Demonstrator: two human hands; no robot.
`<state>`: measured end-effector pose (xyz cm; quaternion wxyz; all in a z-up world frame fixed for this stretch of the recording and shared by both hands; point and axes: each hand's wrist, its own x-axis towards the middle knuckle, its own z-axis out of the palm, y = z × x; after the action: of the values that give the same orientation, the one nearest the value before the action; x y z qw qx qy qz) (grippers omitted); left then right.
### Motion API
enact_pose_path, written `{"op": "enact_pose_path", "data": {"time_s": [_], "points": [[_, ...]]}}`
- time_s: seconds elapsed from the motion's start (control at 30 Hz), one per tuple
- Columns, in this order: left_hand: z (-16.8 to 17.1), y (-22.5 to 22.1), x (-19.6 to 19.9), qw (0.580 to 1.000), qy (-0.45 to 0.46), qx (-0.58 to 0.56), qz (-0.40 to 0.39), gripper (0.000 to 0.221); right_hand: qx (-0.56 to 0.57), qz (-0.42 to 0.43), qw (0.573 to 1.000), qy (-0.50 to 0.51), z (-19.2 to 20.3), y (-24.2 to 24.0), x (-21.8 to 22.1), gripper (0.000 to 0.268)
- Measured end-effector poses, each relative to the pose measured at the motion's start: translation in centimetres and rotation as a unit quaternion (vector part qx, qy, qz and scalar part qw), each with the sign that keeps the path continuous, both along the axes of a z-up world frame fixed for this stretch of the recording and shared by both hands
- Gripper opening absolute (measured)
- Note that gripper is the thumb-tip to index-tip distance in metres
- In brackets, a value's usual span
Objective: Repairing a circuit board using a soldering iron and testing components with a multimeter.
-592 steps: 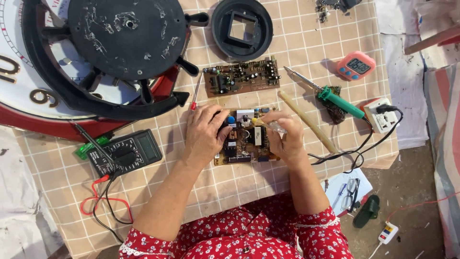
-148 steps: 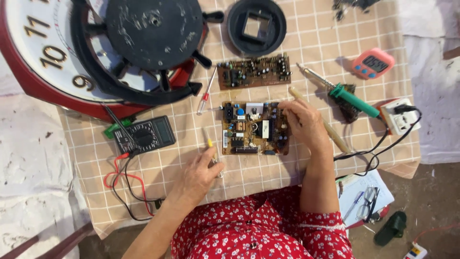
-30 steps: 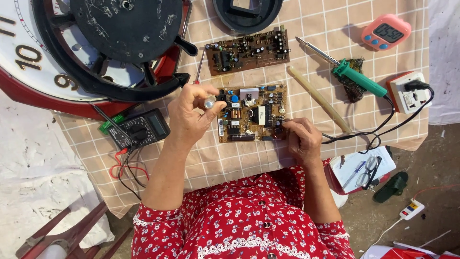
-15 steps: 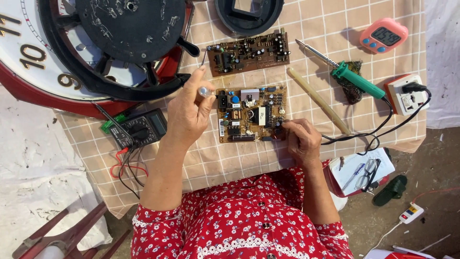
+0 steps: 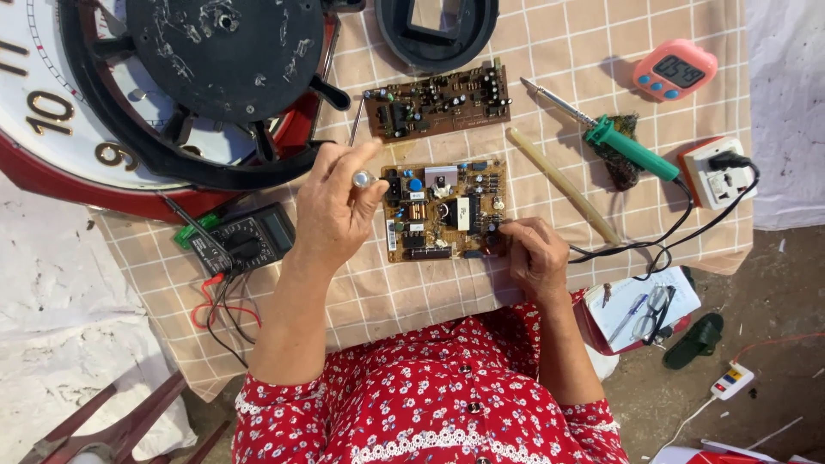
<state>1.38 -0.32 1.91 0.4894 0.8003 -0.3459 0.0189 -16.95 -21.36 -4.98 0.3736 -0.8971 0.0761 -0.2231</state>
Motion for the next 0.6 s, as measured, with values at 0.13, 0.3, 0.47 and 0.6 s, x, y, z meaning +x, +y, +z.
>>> {"op": "enact_pose_path", "data": {"time_s": [0.13,0.3,0.47,0.6], "points": [[-0.4,0.2,0.3,0.997,-0.077,0.006,0.023,0.029,0.003,0.000,1.000,-0.008,0.1,0.1,0.1,0.022],[0.2,-0.1,0.4,0.990,-0.137,0.006,0.026,0.024,-0.010,0.001,1.000,-0.013,0.3,0.0,0.2,0.021],[-0.1,0.4,0.0,0.990,-0.121,-0.022,0.067,0.017,0.003,-0.008,1.000,-0.012,0.4,0.2,0.2,0.023],[1.3,-0.2,-0.2,0.991,-0.123,-0.030,0.045,0.018,0.003,-0.008,1.000,-0.010,-0.2,0.1,0.0,0.023]]}}
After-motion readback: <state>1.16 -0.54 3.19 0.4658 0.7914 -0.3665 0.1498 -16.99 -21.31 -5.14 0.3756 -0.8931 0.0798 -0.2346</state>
